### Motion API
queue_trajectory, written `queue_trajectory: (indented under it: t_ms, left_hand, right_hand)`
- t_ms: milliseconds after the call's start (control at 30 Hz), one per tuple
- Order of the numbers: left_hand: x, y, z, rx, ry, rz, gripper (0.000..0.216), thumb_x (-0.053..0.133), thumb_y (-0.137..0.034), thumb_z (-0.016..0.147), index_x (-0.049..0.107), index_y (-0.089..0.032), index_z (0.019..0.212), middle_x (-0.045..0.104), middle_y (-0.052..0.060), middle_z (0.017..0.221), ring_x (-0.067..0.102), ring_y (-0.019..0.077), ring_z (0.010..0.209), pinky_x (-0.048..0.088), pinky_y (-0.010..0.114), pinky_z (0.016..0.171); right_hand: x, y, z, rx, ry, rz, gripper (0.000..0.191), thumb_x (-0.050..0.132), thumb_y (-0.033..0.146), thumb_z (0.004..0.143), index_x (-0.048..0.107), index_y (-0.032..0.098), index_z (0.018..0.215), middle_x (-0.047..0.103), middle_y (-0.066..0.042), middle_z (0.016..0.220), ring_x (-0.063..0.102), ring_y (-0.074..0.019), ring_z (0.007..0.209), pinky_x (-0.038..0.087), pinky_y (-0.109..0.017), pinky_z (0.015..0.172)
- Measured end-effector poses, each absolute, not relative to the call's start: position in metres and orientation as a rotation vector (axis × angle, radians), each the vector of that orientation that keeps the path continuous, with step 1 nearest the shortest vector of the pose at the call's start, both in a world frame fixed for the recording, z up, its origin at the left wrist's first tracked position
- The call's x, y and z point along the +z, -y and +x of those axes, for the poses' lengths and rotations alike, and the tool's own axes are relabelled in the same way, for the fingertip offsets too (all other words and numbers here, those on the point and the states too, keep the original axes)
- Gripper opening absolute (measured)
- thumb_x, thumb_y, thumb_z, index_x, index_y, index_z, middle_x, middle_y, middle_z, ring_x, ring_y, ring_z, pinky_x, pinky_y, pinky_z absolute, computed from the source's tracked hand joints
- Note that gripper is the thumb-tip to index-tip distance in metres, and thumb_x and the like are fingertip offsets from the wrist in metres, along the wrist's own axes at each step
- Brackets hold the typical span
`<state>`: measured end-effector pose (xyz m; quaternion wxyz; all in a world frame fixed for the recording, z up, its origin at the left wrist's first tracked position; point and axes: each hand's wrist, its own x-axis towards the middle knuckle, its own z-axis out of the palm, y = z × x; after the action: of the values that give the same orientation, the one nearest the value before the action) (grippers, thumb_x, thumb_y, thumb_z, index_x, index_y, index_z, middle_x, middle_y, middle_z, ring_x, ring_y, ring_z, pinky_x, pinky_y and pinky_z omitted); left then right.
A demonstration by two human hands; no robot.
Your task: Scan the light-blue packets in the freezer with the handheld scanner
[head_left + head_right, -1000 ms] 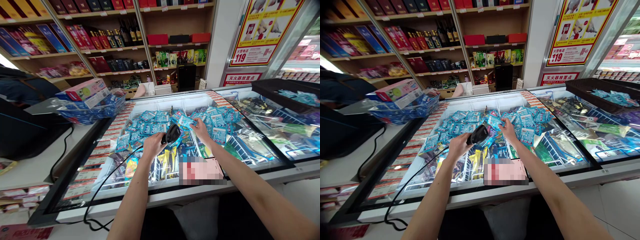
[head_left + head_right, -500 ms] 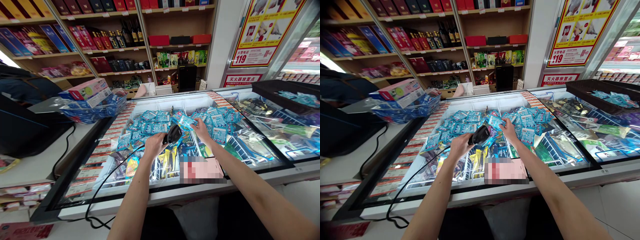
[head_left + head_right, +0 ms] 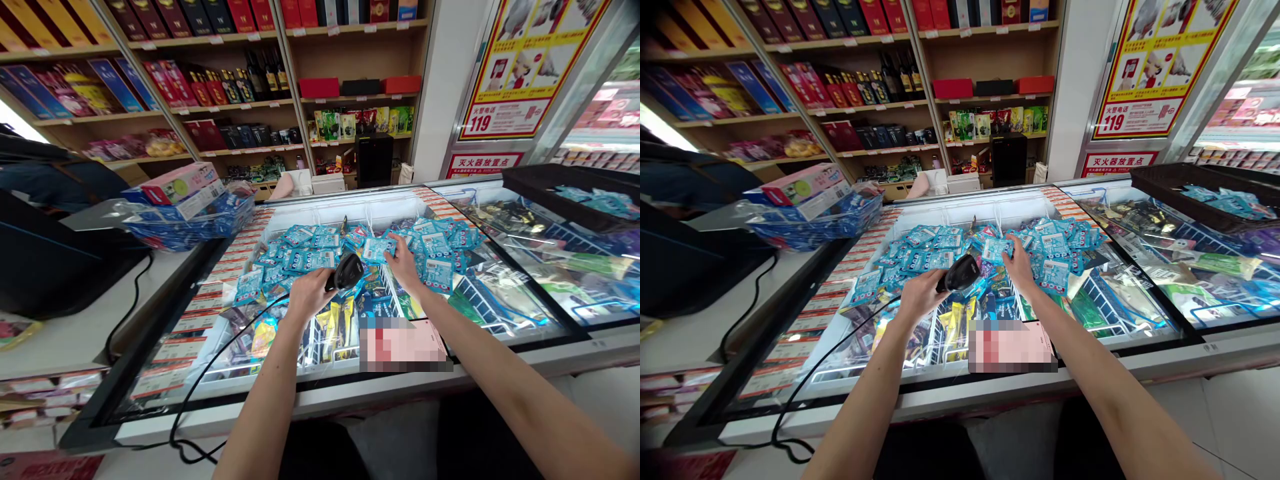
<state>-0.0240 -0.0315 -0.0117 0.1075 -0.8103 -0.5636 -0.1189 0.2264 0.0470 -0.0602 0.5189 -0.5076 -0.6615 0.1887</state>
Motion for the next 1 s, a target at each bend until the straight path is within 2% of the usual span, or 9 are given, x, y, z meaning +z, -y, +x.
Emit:
queue_trajectory:
  t_ms: [67, 133, 267, 567, 800, 1000]
  left_hand:
    - [-0.011, 0.029, -0.027, -0.364, 1.674, -2.365, 0.039, 0.048, -0.038, 0.078, 0.049, -0.026, 0.115, 0.063, 0.005, 0.103, 0.060, 0.0195, 0.085, 0.039, 0.026, 0.061]
    - [-0.008, 0.026, -0.031, -0.388, 1.693, -2.335, 0.041, 0.048, -0.040, 0.078, 0.046, -0.027, 0.117, 0.062, 0.004, 0.105, 0.060, 0.0198, 0.084, 0.039, 0.026, 0.059]
    - [-0.002, 0.019, -0.035, -0.439, 1.763, -2.279, 0.035, 0.046, -0.044, 0.078, 0.051, -0.026, 0.108, 0.064, 0.002, 0.100, 0.060, 0.0200, 0.082, 0.037, 0.026, 0.057]
    - [0.003, 0.015, -0.046, -0.618, 1.925, -2.127, 0.036, 0.046, -0.049, 0.078, 0.053, -0.026, 0.105, 0.064, 0.004, 0.096, 0.060, 0.0202, 0.079, 0.035, 0.026, 0.057]
    - [0.000, 0.018, -0.069, -0.606, 2.011, -2.062, 0.036, 0.045, -0.048, 0.078, 0.055, -0.025, 0.103, 0.065, 0.004, 0.096, 0.060, 0.0211, 0.081, 0.033, 0.025, 0.056]
    - [0.003, 0.017, -0.072, -0.621, 2.083, -2.006, 0.037, 0.043, -0.048, 0.079, 0.055, -0.023, 0.104, 0.065, 0.005, 0.097, 0.060, 0.0204, 0.083, 0.034, 0.025, 0.056]
  right_hand:
    - [-0.060, -0.046, 0.227, 0.300, 1.605, -1.261, 0.035, 0.042, 0.025, 0.081, 0.049, 0.021, 0.115, 0.051, -0.009, 0.099, 0.050, -0.0202, 0.085, 0.041, -0.036, 0.077]
    - [-0.061, -0.045, 0.226, 0.156, 1.611, -1.320, 0.028, 0.044, 0.022, 0.080, 0.057, 0.019, 0.105, 0.046, -0.012, 0.115, 0.044, -0.0239, 0.103, 0.036, -0.040, 0.088]
    - [-0.062, -0.043, 0.225, -0.060, 1.633, -1.432, 0.027, 0.045, 0.016, 0.078, 0.062, 0.019, 0.098, 0.039, -0.010, 0.127, 0.031, -0.0280, 0.117, 0.026, -0.046, 0.095]
    - [-0.061, -0.041, 0.216, -0.197, 1.803, -1.464, 0.028, 0.044, 0.012, 0.078, 0.063, 0.022, 0.095, 0.052, -0.008, 0.113, 0.037, -0.0272, 0.109, 0.028, -0.044, 0.087]
    - [-0.050, -0.036, 0.203, -0.256, 2.064, -1.339, 0.025, 0.041, 0.022, 0.086, 0.060, 0.022, 0.103, 0.056, -0.007, 0.111, 0.041, -0.0241, 0.108, 0.028, -0.041, 0.091]
    - [-0.044, -0.046, 0.182, -0.196, 2.393, -1.119, 0.029, 0.036, 0.031, 0.090, 0.058, 0.023, 0.106, 0.060, -0.005, 0.102, 0.049, -0.0206, 0.097, 0.033, -0.037, 0.089]
